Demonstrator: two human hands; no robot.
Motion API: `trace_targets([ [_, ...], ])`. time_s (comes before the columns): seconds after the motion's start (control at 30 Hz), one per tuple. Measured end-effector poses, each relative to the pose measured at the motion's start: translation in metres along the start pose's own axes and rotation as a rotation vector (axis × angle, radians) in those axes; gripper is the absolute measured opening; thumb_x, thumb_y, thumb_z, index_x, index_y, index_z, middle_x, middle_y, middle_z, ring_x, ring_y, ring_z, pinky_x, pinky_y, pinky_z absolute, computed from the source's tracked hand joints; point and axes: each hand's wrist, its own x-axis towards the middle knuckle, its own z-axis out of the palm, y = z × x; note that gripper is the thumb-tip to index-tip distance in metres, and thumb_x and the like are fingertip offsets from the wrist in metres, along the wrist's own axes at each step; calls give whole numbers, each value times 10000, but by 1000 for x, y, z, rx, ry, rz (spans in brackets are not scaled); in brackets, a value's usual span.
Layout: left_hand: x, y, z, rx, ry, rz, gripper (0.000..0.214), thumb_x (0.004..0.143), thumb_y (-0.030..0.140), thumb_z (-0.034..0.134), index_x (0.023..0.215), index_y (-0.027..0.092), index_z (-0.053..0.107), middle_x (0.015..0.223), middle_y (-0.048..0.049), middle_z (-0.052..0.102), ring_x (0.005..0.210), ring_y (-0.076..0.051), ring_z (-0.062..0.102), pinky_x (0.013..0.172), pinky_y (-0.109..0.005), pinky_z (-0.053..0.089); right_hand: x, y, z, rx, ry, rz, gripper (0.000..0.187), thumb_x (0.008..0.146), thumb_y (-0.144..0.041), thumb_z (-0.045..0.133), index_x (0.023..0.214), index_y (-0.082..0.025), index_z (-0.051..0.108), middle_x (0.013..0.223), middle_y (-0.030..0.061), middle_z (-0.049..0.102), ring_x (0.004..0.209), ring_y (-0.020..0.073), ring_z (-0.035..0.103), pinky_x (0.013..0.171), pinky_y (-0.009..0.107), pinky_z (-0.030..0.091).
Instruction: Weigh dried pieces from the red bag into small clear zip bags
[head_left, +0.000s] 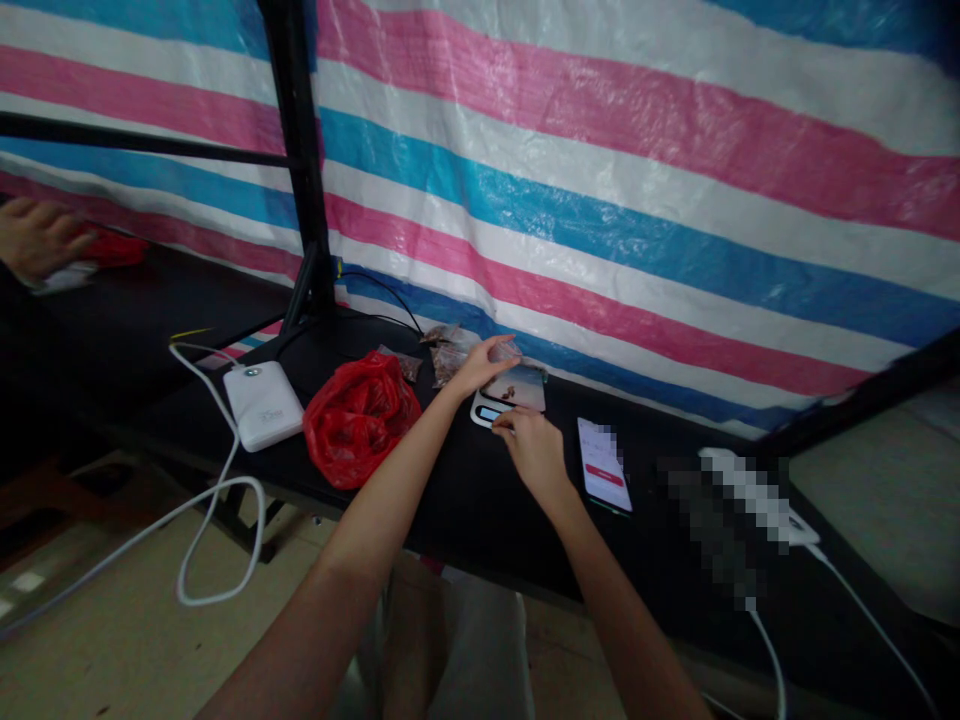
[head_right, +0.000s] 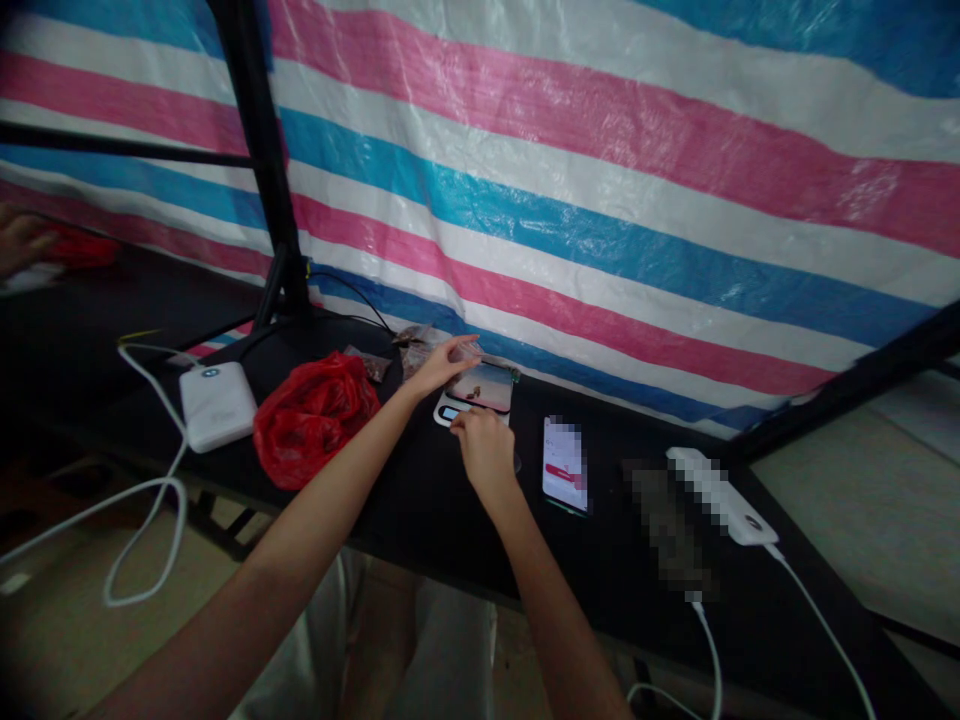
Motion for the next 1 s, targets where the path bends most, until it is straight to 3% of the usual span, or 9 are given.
trace_targets([
  [0.1,-1,0,4,-5,-54,2,572,665,309,688,1179,119,524,1030,-93,628,927,-195,571,884,-335,410,28,23,-31,-15,177,138,157,817,-296,539,896,-258,670,895,31,668,782,192,601,652,277,414],
  [0.23,-2,1,9,-15,-110,22,541,629,283,716,1120,113,564,1069,-96,617,967,-199,556,911,-333,389,74,39,-58,-86,109,44,171,804,-252,546,893,-222,688,877,59,678,802,213,603,686,289,415],
  [0.4,-1,3,9,-101,-133,9,504,617,268,719,1068,86,586,1014,-97,634,921,-191,567,885,-329,402,96,32,-58,-133,-25,-142,214,800,-206,536,958,-187,679,951,88,673,887,215,585,742,288,397],
  [0.53,0,5,8,-153,-106,5,511,610,261,723,1073,92,586,1012,-98,634,920,-191,569,880,-329,401,92,34,-54,-98,123,-87,210,829,-254,499,925,-209,680,948,74,673,927,234,562,835,374,342],
  [0.6,0,4,6,-160,-91,-1,546,610,261,725,1108,100,568,1010,-97,635,914,-185,571,878,-327,402,87,41,-47,-38,258,10,235,847,-258,457,933,-205,669,950,71,668,897,224,563,836,386,338],
  [0.67,1,3,3,-164,-68,-15,572,624,269,717,1146,111,544,1002,-94,638,899,-173,575,868,-318,407,82,51,-34,87,297,86,244,846,-268,447,948,-197,656,932,62,668,805,192,574,775,345,381],
  [0.83,2,-1,-10,-108,42,-26,577,639,298,705,1158,113,535,977,-89,645,867,-162,583,838,-299,419,71,68,17,394,20,52,320,705,-289,634,997,-158,637,965,66,662,750,159,586,692,285,452],
  [0.93,2,-4,-15,-50,60,-14,573,641,307,703,1155,110,542,970,-89,649,864,-166,583,836,-302,419,70,68,38,435,-31,-36,435,646,-257,692,1060,-150,614,949,71,664,763,164,597,708,302,466],
  [1.0,2,-5,-15,-24,54,-15,571,641,311,703,1154,116,545,953,-81,653,855,-166,583,829,-301,422,71,67,45,478,-52,-106,338,659,-231,685,985,-149,652,883,59,681,767,166,610,723,303,469],
])
